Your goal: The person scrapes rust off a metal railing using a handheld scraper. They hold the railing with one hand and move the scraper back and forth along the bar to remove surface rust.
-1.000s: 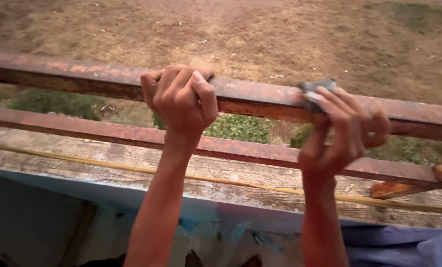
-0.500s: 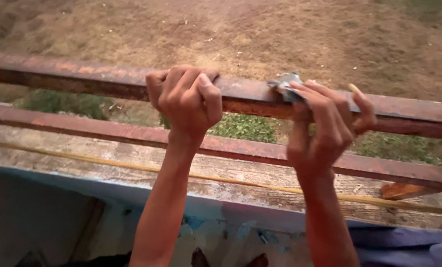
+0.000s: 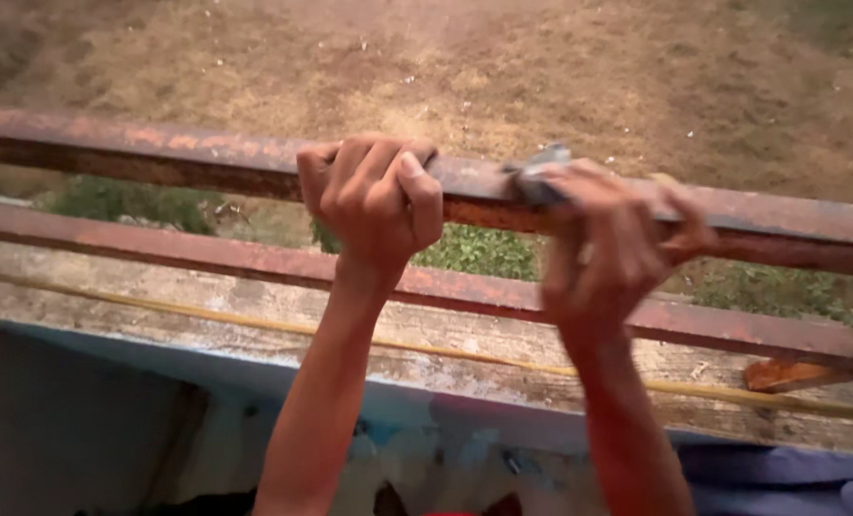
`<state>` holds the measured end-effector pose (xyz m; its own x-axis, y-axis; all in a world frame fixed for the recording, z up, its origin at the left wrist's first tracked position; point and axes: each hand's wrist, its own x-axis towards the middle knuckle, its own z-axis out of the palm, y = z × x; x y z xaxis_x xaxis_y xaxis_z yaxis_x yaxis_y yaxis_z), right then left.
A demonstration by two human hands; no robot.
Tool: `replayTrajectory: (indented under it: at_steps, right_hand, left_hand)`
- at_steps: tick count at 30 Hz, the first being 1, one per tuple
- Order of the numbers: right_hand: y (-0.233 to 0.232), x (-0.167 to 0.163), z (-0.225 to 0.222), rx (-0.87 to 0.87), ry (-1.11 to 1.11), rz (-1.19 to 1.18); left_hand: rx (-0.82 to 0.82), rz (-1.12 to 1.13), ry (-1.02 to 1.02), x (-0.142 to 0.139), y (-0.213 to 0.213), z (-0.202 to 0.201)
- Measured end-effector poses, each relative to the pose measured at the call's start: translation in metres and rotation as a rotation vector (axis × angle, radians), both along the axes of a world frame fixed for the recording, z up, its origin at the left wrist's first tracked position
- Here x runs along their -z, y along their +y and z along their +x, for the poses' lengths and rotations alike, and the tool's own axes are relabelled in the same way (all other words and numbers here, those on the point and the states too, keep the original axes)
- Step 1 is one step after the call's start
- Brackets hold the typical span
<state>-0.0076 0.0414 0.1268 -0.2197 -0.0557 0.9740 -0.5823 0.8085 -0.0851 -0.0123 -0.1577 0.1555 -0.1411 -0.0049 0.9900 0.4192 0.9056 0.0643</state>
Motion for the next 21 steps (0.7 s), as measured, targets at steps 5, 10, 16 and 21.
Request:
replayTrajectory:
  at_steps: [5, 10, 16, 21]
  right_hand:
    - [-0.010, -0.007, 0.003, 0.004, -0.050, -0.057]
    - [-0.038, 0.007, 0.002, -0.027, -0.053, 0.060]
    - [0.000, -0.016, 0.023, -0.047, -0.085, -0.037]
    - [-0.014, -0.012, 0.018, 0.005, -0.087, -0.046]
  left_hand:
    - [-0.020, 0.053, 0.002, 0.002, 0.004, -0.002]
    - [-0.009, 0.004, -0.014, 0.005, 0.000, 0.000]
    - [-0.019, -0.005, 0.013, 0.003, -0.001, -0.005]
    - [-0.031, 0.009, -0.003, 0.005, 0.000, -0.003]
